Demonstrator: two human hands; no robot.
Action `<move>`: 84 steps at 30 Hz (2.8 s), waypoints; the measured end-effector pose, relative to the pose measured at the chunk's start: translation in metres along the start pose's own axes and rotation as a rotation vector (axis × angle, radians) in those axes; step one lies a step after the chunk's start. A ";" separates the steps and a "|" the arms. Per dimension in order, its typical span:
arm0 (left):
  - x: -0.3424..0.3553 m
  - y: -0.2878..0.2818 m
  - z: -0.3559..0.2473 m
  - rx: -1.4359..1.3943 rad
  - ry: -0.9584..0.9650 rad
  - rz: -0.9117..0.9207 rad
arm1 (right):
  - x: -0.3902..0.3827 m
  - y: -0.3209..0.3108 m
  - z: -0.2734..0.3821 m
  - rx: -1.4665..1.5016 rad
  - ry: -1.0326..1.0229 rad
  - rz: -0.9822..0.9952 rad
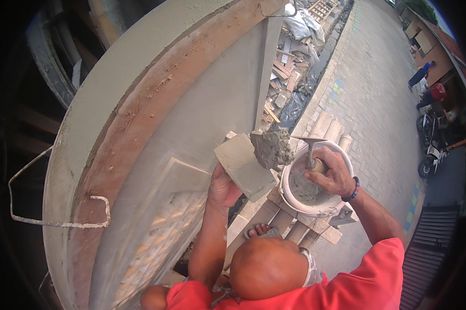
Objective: The person scoops cement from a bucket with a trowel and applies it to a wooden surface, smoothing it with a flat tool. The person repeatedly scoops and spreads the cement along the length of the surface.
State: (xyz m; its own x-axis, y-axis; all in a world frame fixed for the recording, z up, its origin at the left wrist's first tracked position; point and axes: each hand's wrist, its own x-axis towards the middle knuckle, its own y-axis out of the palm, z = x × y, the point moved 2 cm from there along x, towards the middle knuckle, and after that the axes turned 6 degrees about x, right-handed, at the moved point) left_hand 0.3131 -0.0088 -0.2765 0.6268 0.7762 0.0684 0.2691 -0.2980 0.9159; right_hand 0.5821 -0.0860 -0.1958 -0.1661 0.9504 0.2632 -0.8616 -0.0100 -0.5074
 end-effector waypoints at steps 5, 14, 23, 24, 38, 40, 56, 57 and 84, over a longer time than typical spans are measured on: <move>-0.007 0.022 0.008 -0.180 -0.053 0.081 | 0.018 0.052 -0.010 -0.108 -0.201 -0.039; -0.031 0.044 0.005 -0.289 -0.052 0.088 | 0.020 0.093 -0.037 0.306 0.068 0.033; -0.035 0.051 -0.007 -0.289 -0.009 0.124 | -0.001 0.065 -0.043 0.056 -0.075 -0.001; -0.035 0.046 -0.011 -0.254 0.011 0.109 | -0.003 0.056 -0.041 -0.014 -0.053 -0.014; -0.016 0.043 -0.007 -0.009 0.066 0.075 | -0.068 -0.065 -0.036 -0.583 0.948 0.446; -0.016 0.040 0.000 -0.040 0.075 0.173 | -0.066 -0.049 -0.057 -0.568 0.776 0.476; -0.021 0.056 -0.008 0.185 0.151 -0.059 | -0.001 0.063 0.017 0.815 0.602 0.194; -0.010 0.064 0.002 0.169 0.145 -0.052 | -0.008 0.057 0.006 0.875 0.580 0.126; -0.024 0.030 0.005 0.291 -0.092 0.008 | -0.008 0.132 0.059 2.057 0.750 -0.003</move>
State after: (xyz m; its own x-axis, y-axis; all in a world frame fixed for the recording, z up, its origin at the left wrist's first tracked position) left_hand 0.3097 -0.0389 -0.2520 0.6900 0.7234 0.0268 0.4538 -0.4611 0.7625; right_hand 0.4416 -0.1135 -0.2160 -0.4376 0.8566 -0.2733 -0.1116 0.2499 0.9618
